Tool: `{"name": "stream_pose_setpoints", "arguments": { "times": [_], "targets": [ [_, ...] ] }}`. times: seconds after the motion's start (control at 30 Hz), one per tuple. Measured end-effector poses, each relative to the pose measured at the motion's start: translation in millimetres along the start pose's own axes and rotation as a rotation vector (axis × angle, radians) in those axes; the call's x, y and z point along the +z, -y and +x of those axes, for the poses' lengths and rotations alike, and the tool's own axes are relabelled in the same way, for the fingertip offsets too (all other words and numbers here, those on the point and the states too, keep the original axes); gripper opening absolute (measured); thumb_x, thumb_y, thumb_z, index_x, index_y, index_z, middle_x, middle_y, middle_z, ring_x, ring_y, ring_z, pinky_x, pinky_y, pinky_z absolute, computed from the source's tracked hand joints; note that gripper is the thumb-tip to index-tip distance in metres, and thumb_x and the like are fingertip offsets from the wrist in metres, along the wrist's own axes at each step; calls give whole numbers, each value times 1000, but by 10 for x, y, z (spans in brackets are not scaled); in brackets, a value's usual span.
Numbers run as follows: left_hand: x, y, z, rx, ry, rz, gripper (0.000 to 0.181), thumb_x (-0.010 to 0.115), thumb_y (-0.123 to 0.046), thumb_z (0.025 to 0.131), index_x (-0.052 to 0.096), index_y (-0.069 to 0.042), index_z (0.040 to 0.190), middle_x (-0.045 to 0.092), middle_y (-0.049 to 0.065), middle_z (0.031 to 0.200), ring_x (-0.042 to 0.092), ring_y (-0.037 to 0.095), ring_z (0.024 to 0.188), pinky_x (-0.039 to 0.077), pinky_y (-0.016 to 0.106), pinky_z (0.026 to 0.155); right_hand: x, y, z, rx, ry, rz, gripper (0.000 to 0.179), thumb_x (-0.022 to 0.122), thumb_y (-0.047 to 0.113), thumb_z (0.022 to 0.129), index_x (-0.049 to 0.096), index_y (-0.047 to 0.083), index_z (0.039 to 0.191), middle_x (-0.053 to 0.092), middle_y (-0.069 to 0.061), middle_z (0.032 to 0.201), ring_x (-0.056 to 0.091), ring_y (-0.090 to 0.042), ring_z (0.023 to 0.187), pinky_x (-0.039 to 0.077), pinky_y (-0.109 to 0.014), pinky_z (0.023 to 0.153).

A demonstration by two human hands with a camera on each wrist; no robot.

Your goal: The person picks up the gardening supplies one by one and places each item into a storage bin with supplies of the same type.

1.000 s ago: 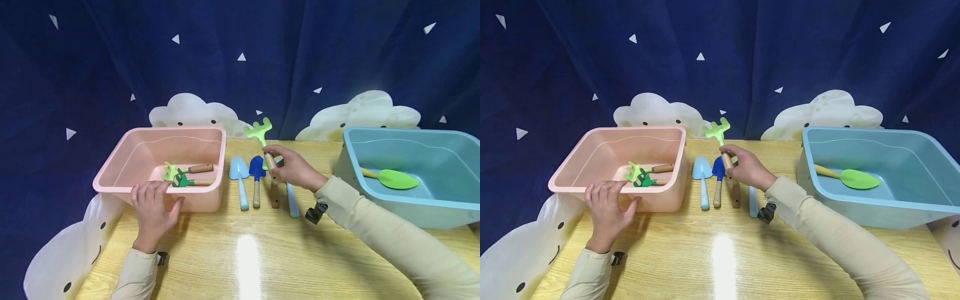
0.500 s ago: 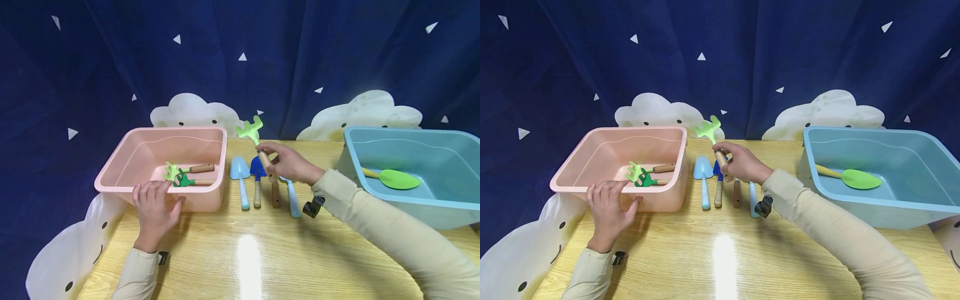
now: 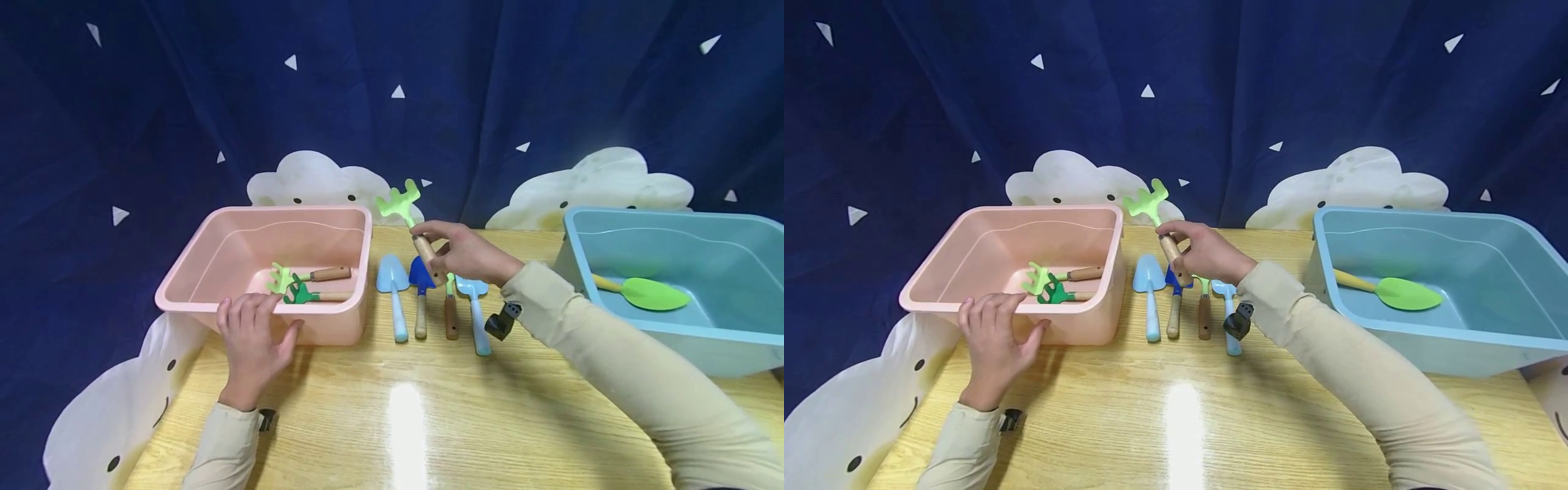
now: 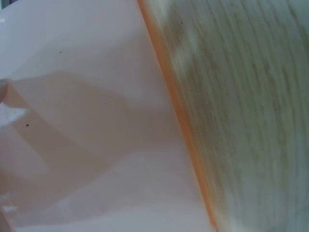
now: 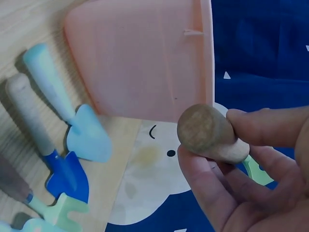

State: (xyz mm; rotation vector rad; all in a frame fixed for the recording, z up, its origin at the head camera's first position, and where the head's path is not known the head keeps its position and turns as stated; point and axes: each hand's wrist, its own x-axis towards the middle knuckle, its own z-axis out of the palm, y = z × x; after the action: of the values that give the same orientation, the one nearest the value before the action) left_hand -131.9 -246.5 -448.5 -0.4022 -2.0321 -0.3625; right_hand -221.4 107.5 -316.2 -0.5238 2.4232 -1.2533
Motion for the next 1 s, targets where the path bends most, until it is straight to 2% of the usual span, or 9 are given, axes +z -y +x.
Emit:
{"name": "stream_pose_setpoints", "arguments": {
  "times": [0.17,0.43,0.63,0.87,1.0],
  "targets": [
    [9,3,20,-4,3,-8,51,67,-35,77,61,-1,114,58,20,104,47,40,104,25,60,101,49,78,54,-32,-20,18,61,56,-5,88,49,20,143,53,-15,137,69,-27,92,55,-31,74],
    [22,2,3,-19,-25,-21,51,67,-34,75,62,0,112,59,20,103,47,40,104,23,55,109,148,211,183,-84,-22,56,63,56,-8,87,49,20,143,54,-15,135,69,-28,93,56,-30,70],
    [30,-20,-10,-18,-43,-31,50,68,-33,75,62,1,112,59,20,102,47,40,104,20,48,115,232,341,287,-90,-6,15,64,59,-6,83,52,20,141,57,-13,131,67,-27,94,55,-29,67],
    [40,-7,-4,-11,-44,-32,51,68,-34,75,62,0,112,59,20,103,47,39,104,20,49,114,332,555,396,-108,42,-12,68,59,-10,81,52,20,141,60,-13,129,60,-25,101,53,-28,66],
    [47,-10,-10,-18,-37,-31,51,67,-34,75,62,0,112,58,20,103,46,39,104,23,55,110,408,657,435,-141,54,-40,64,59,-10,84,53,18,141,59,-14,129,63,-25,96,55,-27,64]
  ]
}}
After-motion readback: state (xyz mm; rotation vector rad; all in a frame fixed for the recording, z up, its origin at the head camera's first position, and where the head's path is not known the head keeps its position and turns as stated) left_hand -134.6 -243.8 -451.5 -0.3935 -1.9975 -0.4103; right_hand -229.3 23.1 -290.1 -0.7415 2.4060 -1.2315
